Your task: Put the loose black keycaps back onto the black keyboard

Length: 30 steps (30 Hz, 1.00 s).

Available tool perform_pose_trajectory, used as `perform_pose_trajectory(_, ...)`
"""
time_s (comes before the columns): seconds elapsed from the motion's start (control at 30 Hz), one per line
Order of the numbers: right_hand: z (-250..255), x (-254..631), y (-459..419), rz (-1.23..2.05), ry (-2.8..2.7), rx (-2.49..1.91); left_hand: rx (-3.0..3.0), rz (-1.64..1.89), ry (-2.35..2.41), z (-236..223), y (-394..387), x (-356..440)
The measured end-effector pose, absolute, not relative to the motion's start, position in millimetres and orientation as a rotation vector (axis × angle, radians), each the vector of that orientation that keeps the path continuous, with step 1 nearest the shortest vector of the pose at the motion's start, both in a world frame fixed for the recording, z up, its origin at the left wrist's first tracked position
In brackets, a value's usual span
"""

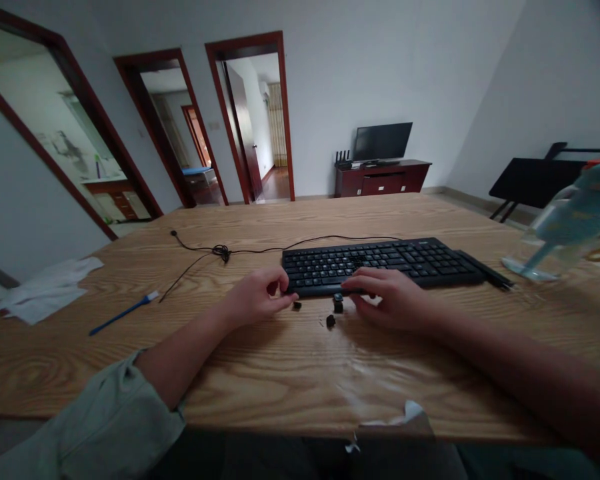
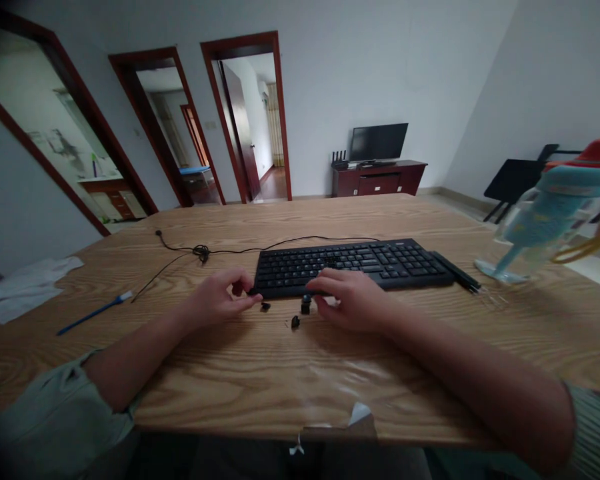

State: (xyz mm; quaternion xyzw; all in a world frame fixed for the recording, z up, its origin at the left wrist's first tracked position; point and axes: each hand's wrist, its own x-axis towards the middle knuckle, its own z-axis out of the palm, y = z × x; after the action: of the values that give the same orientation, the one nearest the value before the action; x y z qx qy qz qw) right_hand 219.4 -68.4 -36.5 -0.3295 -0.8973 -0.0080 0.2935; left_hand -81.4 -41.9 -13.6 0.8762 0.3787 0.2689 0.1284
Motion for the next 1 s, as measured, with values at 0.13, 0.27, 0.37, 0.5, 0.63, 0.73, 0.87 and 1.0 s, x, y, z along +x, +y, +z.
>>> perform_pose_trajectory(0.13,-38.8,206.1,-81.3,-0.018,-2.457,-0.767,2.544,0.945,1.137,-12.5,-44.8,-62.3)
perform_pose_trajectory(0.27,-16.9,220.1,-93.8,0.065,-2.693,-0.649,2.675,1.063,1.014,-6.3,-40.6,-55.4)
perform_pose_trajectory(0.37,-1.2,230.4,-95.0,0.122,-2.843,-0.585,2.724,1.148,1.132,1.7,-28.8,-63.8)
perform_pose_trajectory(0.5,1.7,227.3,-82.8,0.188,-2.827,-0.706,2.681,1.222,1.390,2.3,-12.0,-75.5)
perform_pose_trajectory(0.63,-12.4,208.6,-74.8,0.206,-2.697,-0.855,2.702,1.183,1.448,-4.4,-9.2,-71.7)
perform_pose_trajectory(0.73,-25.0,197.5,-75.8,0.204,-2.648,-0.895,2.735,1.081,1.301,-8.0,-12.9,-66.1)
perform_pose_trajectory(0.87,-33.3,194.5,-78.6,0.236,-2.644,-0.860,2.701,0.972,1.161,-9.4,-10.7,-63.5)
perform_pose_trajectory(1.0,-31.7,198.7,-79.0,0.280,-2.560,-0.925,2.635,0.973,1.288,-8.0,5.9,-65.5)
